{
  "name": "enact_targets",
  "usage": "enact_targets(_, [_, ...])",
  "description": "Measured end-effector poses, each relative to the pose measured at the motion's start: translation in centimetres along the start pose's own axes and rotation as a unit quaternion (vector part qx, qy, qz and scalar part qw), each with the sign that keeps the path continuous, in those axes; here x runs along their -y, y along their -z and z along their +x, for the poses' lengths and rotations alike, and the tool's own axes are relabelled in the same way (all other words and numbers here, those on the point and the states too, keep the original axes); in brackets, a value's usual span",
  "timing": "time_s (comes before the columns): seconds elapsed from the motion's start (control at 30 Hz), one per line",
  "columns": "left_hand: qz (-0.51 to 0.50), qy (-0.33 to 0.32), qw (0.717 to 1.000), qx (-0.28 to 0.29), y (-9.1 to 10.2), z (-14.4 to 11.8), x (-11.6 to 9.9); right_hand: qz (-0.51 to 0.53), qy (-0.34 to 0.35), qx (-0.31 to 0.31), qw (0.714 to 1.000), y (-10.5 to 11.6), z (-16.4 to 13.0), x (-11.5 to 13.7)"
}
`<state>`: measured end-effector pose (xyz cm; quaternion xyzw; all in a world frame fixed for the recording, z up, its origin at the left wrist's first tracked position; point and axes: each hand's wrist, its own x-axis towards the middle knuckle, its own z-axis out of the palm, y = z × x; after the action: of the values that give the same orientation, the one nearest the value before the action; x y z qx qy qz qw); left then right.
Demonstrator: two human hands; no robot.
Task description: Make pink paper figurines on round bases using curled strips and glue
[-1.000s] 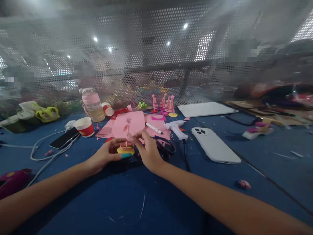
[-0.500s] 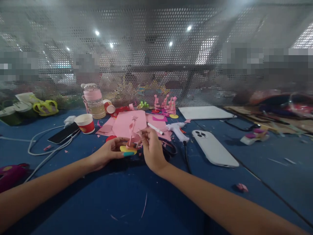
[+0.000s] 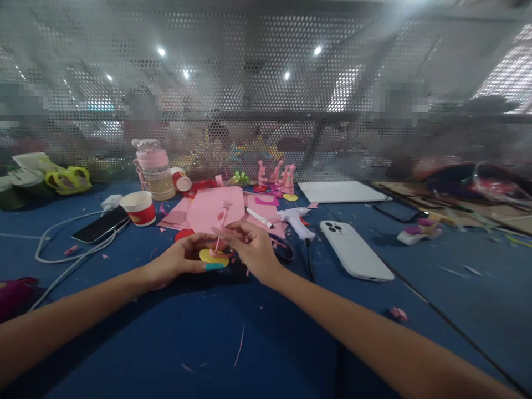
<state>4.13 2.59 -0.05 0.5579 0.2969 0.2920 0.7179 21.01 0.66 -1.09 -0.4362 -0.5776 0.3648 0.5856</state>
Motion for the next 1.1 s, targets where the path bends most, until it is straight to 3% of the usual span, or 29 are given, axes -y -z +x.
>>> enact_targets(0.23, [-0.016,0.001,0.999,0.037,-0.09,0.18,0.22,0.071,-0.025,0.028,0.997,0.34,0.94,0.04])
enact_targets(0.4, [0.032,-0.015,0.999,0.013,-0.32,-0.06,0.23,0.097,-0.027,0.035,0.994,0.08,0.74,0.19])
enact_targets(0.6, [0.094,-0.078,0.992,-0.018,-0.44,-0.57,0.24,0.081,-0.007,0.025,0.996,0.21,0.64,0.67])
enact_targets(0.73, [0.072,-0.094,0.993,-0.001,-0.29,-0.46,0.41,0.116,-0.009,-0.002,0.993,-0.02,0.54,0.43])
enact_targets(0.9, [0.045,-0.099,0.993,0.037,-0.29,-0.4,0.41,0.159,-0.004,0.017,0.987,-0.07,0.54,0.52])
enact_targets(1.1, [0.022,-0.079,0.996,0.022,-0.32,-0.5,0.36,0.137,0.013,0.02,0.99,0.01,0.78,0.34])
